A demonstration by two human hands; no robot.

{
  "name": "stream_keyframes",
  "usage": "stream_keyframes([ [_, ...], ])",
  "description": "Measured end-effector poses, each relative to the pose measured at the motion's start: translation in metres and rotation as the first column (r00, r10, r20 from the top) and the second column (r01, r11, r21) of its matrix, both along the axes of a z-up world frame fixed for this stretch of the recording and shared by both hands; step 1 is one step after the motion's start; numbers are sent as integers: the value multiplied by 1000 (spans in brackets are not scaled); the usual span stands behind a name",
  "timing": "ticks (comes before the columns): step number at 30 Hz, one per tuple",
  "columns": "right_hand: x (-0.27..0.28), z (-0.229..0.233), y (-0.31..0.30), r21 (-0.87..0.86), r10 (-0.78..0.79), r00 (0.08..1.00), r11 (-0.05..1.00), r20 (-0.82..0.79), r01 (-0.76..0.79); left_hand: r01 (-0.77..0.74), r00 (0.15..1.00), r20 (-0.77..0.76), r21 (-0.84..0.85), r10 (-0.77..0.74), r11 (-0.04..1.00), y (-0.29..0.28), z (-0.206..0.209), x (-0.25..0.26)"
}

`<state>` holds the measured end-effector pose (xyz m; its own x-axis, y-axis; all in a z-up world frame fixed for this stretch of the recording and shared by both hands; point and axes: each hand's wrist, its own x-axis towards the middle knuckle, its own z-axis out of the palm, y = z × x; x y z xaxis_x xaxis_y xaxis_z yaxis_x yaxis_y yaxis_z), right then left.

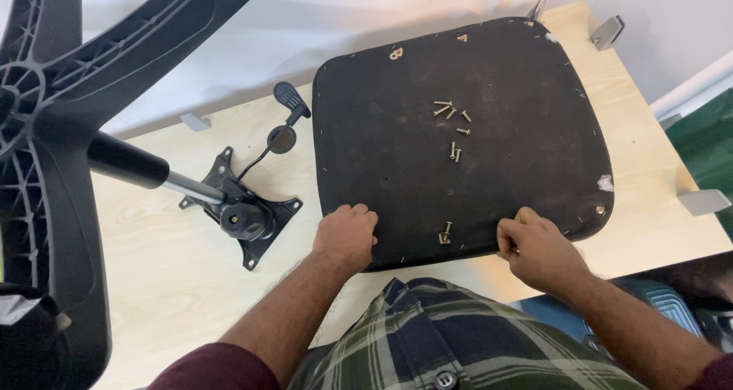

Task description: The person inserts screws into threaded inserts on the underside of a chair seat and tightens them with a screwdriver. The person repeats this process for multiple screw locations on the seat.

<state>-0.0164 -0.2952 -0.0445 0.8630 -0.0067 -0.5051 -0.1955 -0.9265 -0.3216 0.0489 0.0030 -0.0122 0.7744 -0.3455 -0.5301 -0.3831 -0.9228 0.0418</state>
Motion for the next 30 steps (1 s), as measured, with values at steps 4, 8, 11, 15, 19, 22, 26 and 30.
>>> stream_keyframes([
  [4, 1, 0, 0, -3, 15, 1000, 1000, 11, -15, -8, 1000, 3, 8, 8, 1000, 0, -1, -2],
  [8, 1, 0, 0, -10, 15, 1000, 1000, -18, -15, -14, 1000, 1, 11, 14, 1000, 0, -3, -3],
  [11, 0, 1, 0, 6, 6, 1000, 1000, 11, -6, -21, 1000, 12, -1, 21, 1000, 1, -5, -4],
  [15, 0, 1, -1, 8, 22, 999, 1000, 25, -22, -30, 999, 38, -7, 30, 1000, 2, -8, -7],
  [19, 0, 1, -1, -7, 18, 1000, 1000, 10, -18, -32, 998, 49, -24, 33, 999, 2, -11, -8],
  [22, -1, 1, -1, 15, 20, 998, 1000, 53, -21, -33, 998, 61, -41, 35, 999, 3, -12, -8],
  [26, -1, -1, 0, 12, 0, 1000, 1000, 27, 0, -33, 994, 100, -104, 43, 994, 5, -9, -8],
  [30, -1, -1, 0, 31, 4, 998, 999, 69, -6, -65, 986, 134, -244, 100, 968, 21, -6, -17],
])
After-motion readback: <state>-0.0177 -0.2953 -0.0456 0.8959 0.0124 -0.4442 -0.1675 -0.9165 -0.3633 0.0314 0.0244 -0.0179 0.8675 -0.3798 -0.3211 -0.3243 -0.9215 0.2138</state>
